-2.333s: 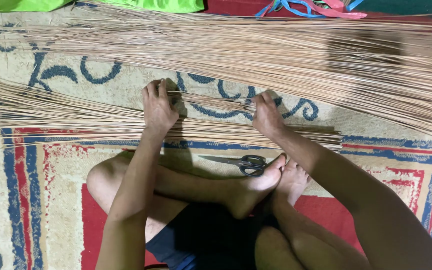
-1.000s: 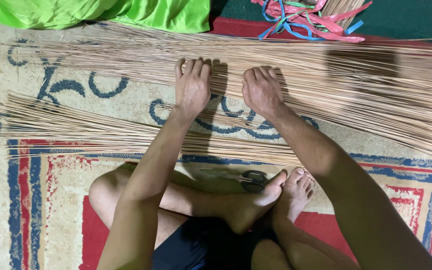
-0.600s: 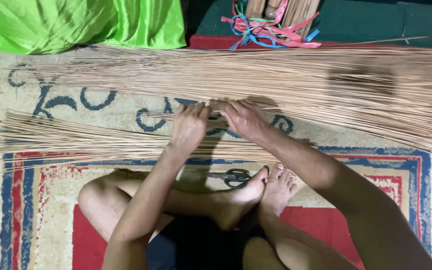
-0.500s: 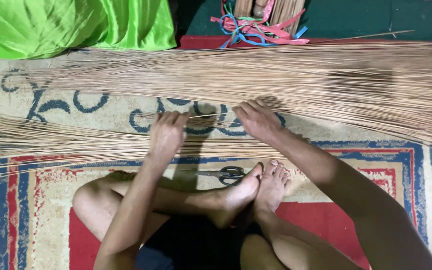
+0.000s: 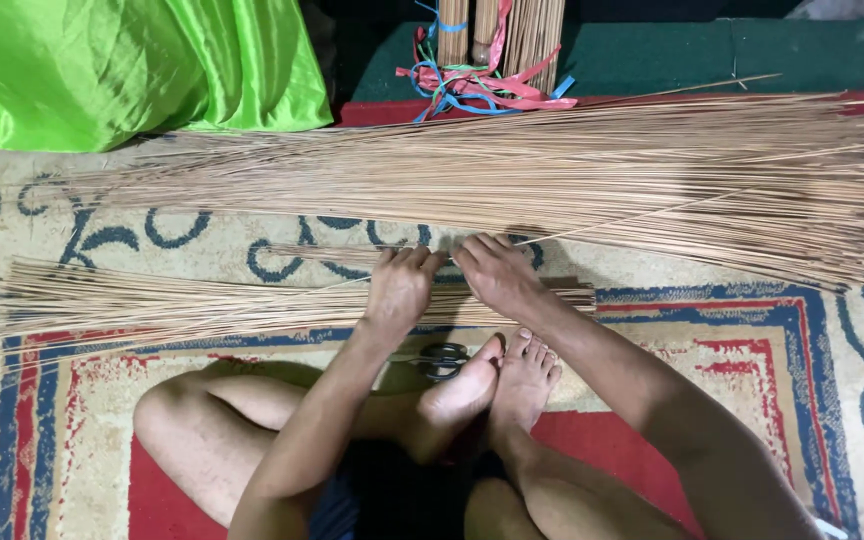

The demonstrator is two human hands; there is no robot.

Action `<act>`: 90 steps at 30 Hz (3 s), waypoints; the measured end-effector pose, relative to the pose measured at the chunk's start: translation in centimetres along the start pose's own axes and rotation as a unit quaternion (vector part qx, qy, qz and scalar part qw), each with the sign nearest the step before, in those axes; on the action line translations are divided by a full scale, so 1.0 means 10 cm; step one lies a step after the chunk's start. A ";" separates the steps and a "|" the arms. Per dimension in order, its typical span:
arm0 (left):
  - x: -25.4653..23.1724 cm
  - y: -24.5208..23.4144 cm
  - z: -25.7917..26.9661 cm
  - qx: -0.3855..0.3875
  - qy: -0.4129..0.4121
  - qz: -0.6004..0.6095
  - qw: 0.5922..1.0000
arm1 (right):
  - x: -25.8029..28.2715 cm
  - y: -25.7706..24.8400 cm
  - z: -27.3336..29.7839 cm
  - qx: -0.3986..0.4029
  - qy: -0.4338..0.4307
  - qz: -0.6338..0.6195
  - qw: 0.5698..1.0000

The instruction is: Bundling thin wooden sticks together and trimming them with scissors while sitting on the floor.

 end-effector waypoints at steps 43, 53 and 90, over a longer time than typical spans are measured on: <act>0.29 0.58 0.33 0.113 -0.013 0.053 0.992 | -1.71 0.15 2.26 0.187 0.294 -0.264 0.900; 0.33 0.74 0.54 0.134 -0.001 0.051 0.990 | -1.65 0.55 2.56 0.212 0.306 -0.244 0.895; 0.41 0.49 0.32 0.180 -0.045 0.213 0.959 | -1.69 -0.04 2.47 -0.263 0.570 -0.611 0.483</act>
Point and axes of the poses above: each hand's wrist, its own z-axis away from the middle knuckle, its own y-axis out of the palm, x = y × z, the point moved 10 cm from there along -z, towards the middle knuckle, and after that the axes turned 2 degrees about x, right-handed, at the moved point
